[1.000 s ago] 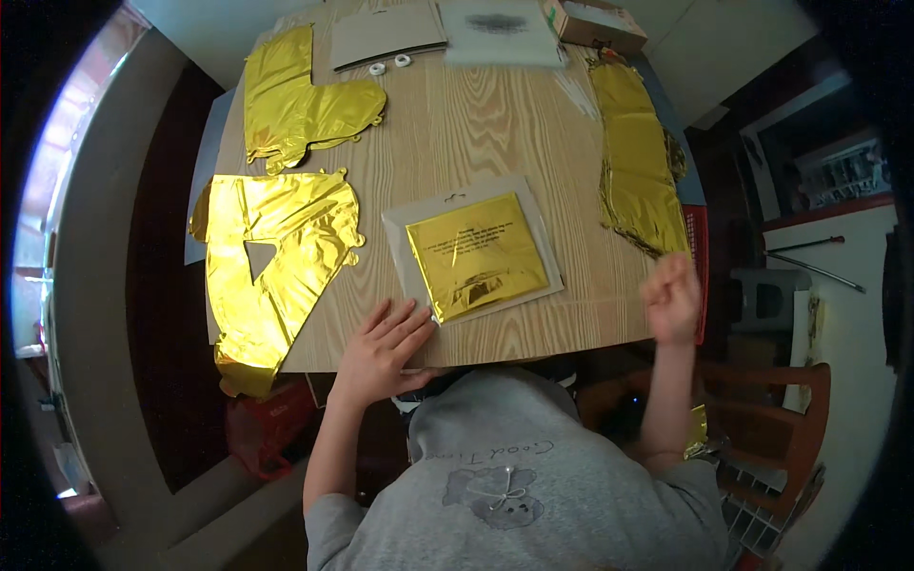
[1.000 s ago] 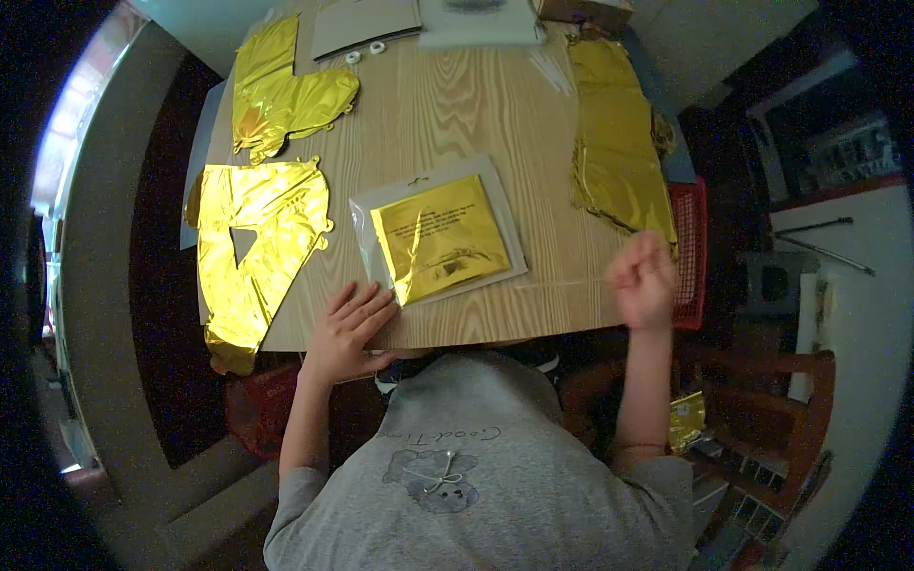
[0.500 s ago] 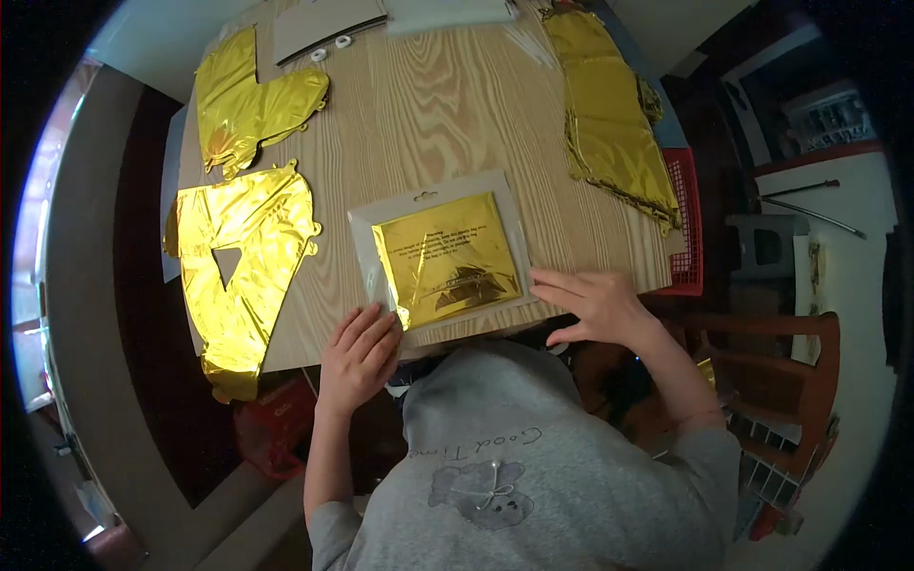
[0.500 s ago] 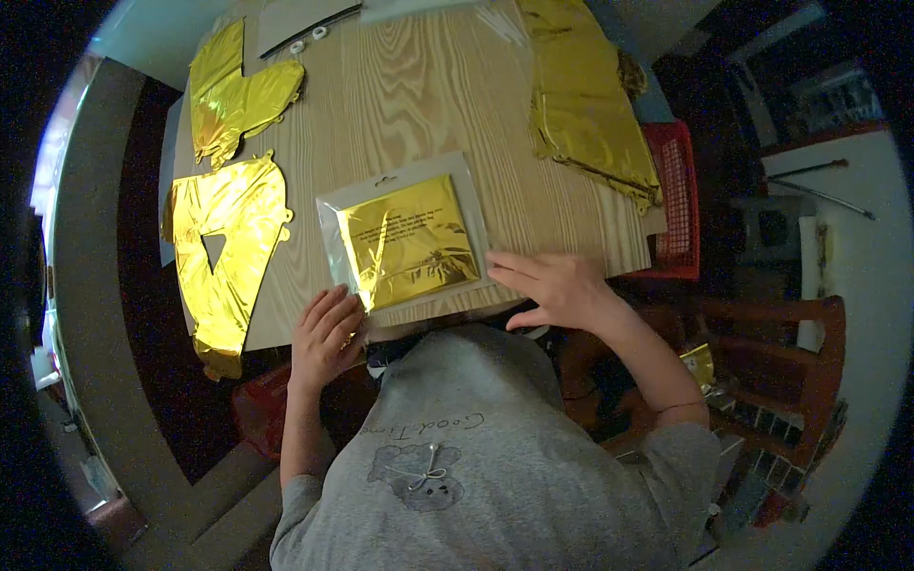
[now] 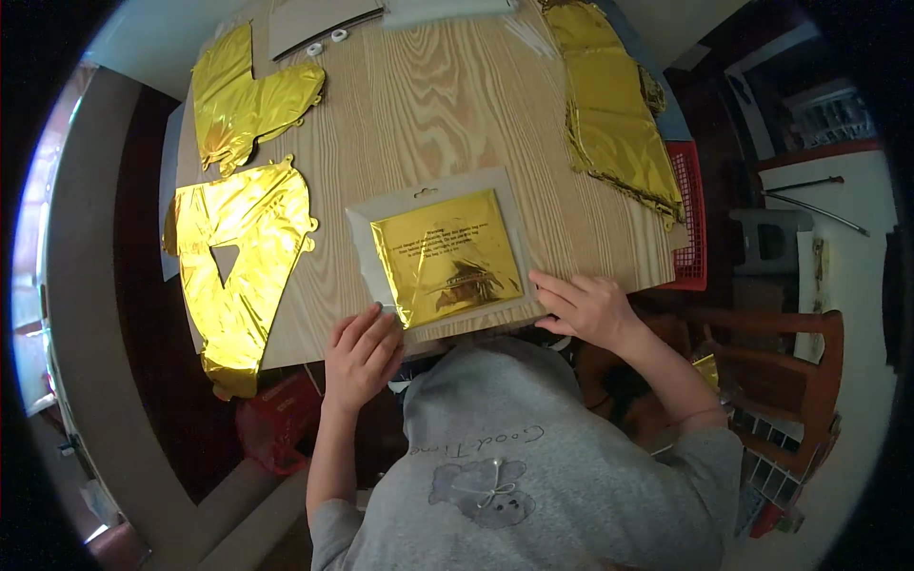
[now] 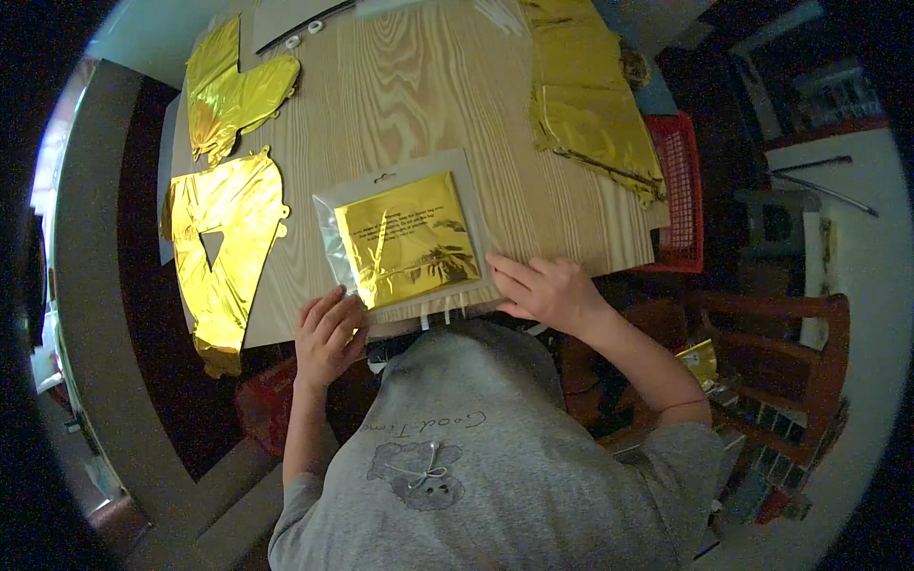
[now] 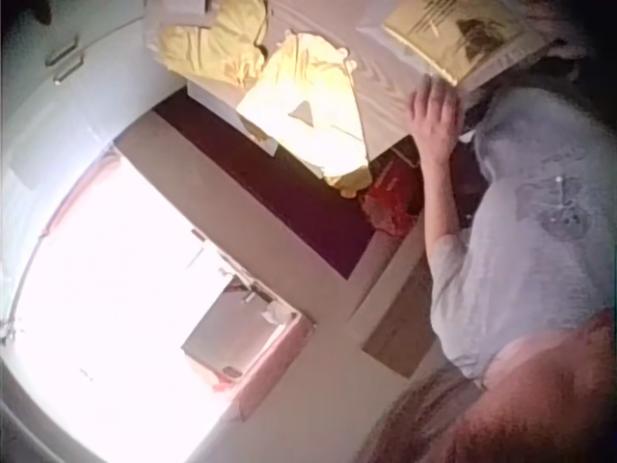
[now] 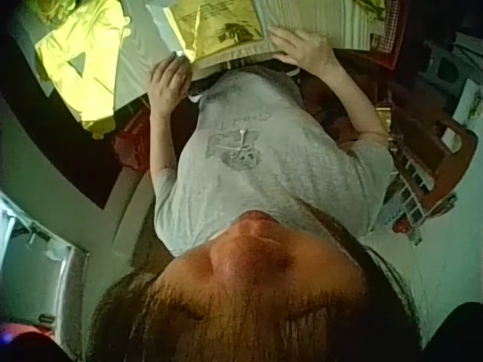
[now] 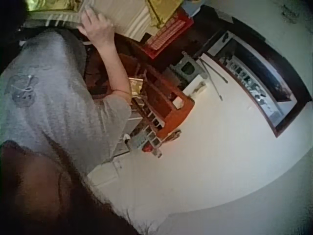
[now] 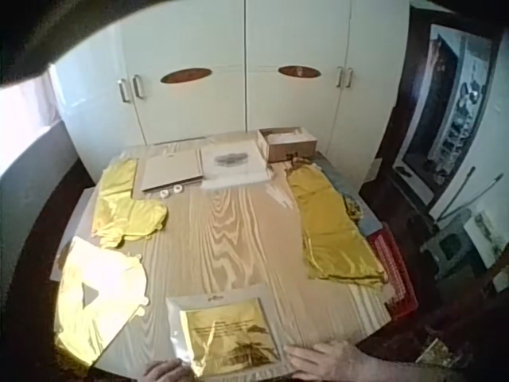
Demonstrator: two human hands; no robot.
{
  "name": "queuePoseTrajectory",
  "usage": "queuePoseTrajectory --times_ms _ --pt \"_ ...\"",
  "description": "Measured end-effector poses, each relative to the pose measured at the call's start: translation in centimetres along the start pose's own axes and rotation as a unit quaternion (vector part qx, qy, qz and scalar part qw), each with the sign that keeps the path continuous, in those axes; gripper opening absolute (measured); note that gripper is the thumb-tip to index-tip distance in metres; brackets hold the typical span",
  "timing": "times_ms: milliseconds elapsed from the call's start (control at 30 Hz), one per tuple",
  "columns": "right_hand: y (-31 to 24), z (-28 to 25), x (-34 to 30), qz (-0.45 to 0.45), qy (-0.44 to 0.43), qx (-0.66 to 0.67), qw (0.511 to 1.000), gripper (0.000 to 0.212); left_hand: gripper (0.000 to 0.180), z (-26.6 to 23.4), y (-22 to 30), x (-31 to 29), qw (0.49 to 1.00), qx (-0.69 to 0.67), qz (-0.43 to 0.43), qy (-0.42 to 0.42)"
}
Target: Packaging gold foil sheets and cards into plastic sleeves.
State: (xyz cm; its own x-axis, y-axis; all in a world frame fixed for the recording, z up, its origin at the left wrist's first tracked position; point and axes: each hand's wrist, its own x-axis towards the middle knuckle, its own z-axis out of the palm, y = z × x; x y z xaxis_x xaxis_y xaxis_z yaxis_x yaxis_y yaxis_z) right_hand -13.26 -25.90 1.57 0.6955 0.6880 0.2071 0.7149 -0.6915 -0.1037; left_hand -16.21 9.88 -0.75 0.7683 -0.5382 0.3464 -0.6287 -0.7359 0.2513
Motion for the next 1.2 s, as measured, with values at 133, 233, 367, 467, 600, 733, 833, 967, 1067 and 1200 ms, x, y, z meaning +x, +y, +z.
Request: queuePoseTrajectory --times_ms 133,233,367,467,600,733,833,967,1067,1200 --pt "-0.1 0.5 -0.3 0.004 0.015 -0.008 1.0 0.044 0.03 0.4 0.4 -0.5 0.999 0.023 0.005 0.028" --pt "-0.5 0.6 -0.4 0.012 0.018 -0.015 1.0 0.04 0.028 0.7 0.5 -0.7 0.999 0.019 0.004 0.043" --pt "-0.9 1.5 -0.4 0.021 0.063 0.003 0.998 0.04 0.026 0.4 0.4 -0.3 0.998 0.0 -0.002 0.06" --pt "-1.1 1.7 -0.2 0.035 0.091 0.045 0.994 0.036 0.027 0.4 0.4 -0.5 0.998 -0.01 -0.006 0.069" --pt "-1.3 2.1 -0.1 0.061 0.124 0.096 0.986 0.029 0.026 0.3 0.3 -0.4 0.998 -0.013 -0.013 0.065" --pt "-1.8 2.2 0.0 0.062 0.126 0.073 0.987 0.025 0.027 -0.1 0.4 0.4 0.998 -0.008 0.001 0.056" --pt "-1.9 2.1 0.0 0.07 0.13 0.069 0.987 0.024 0.026 0.0 0.4 0.5 0.998 -0.03 -0.006 0.061" --pt "-1.7 2.3 0.2 0.084 0.133 0.056 0.986 0.021 0.026 0.1 0.3 0.9 0.997 -0.051 -0.027 0.054" --pt "-1.6 2.6 0.4 0.103 0.146 0.061 0.982 0.018 0.025 0.0 0.4 1.2 0.996 -0.061 -0.049 0.041" --pt "-1.7 2.6 0.8 0.13 0.148 0.079 0.977 0.015 0.023 0.4 0.6 1.2 0.988 -0.094 -0.112 0.053"
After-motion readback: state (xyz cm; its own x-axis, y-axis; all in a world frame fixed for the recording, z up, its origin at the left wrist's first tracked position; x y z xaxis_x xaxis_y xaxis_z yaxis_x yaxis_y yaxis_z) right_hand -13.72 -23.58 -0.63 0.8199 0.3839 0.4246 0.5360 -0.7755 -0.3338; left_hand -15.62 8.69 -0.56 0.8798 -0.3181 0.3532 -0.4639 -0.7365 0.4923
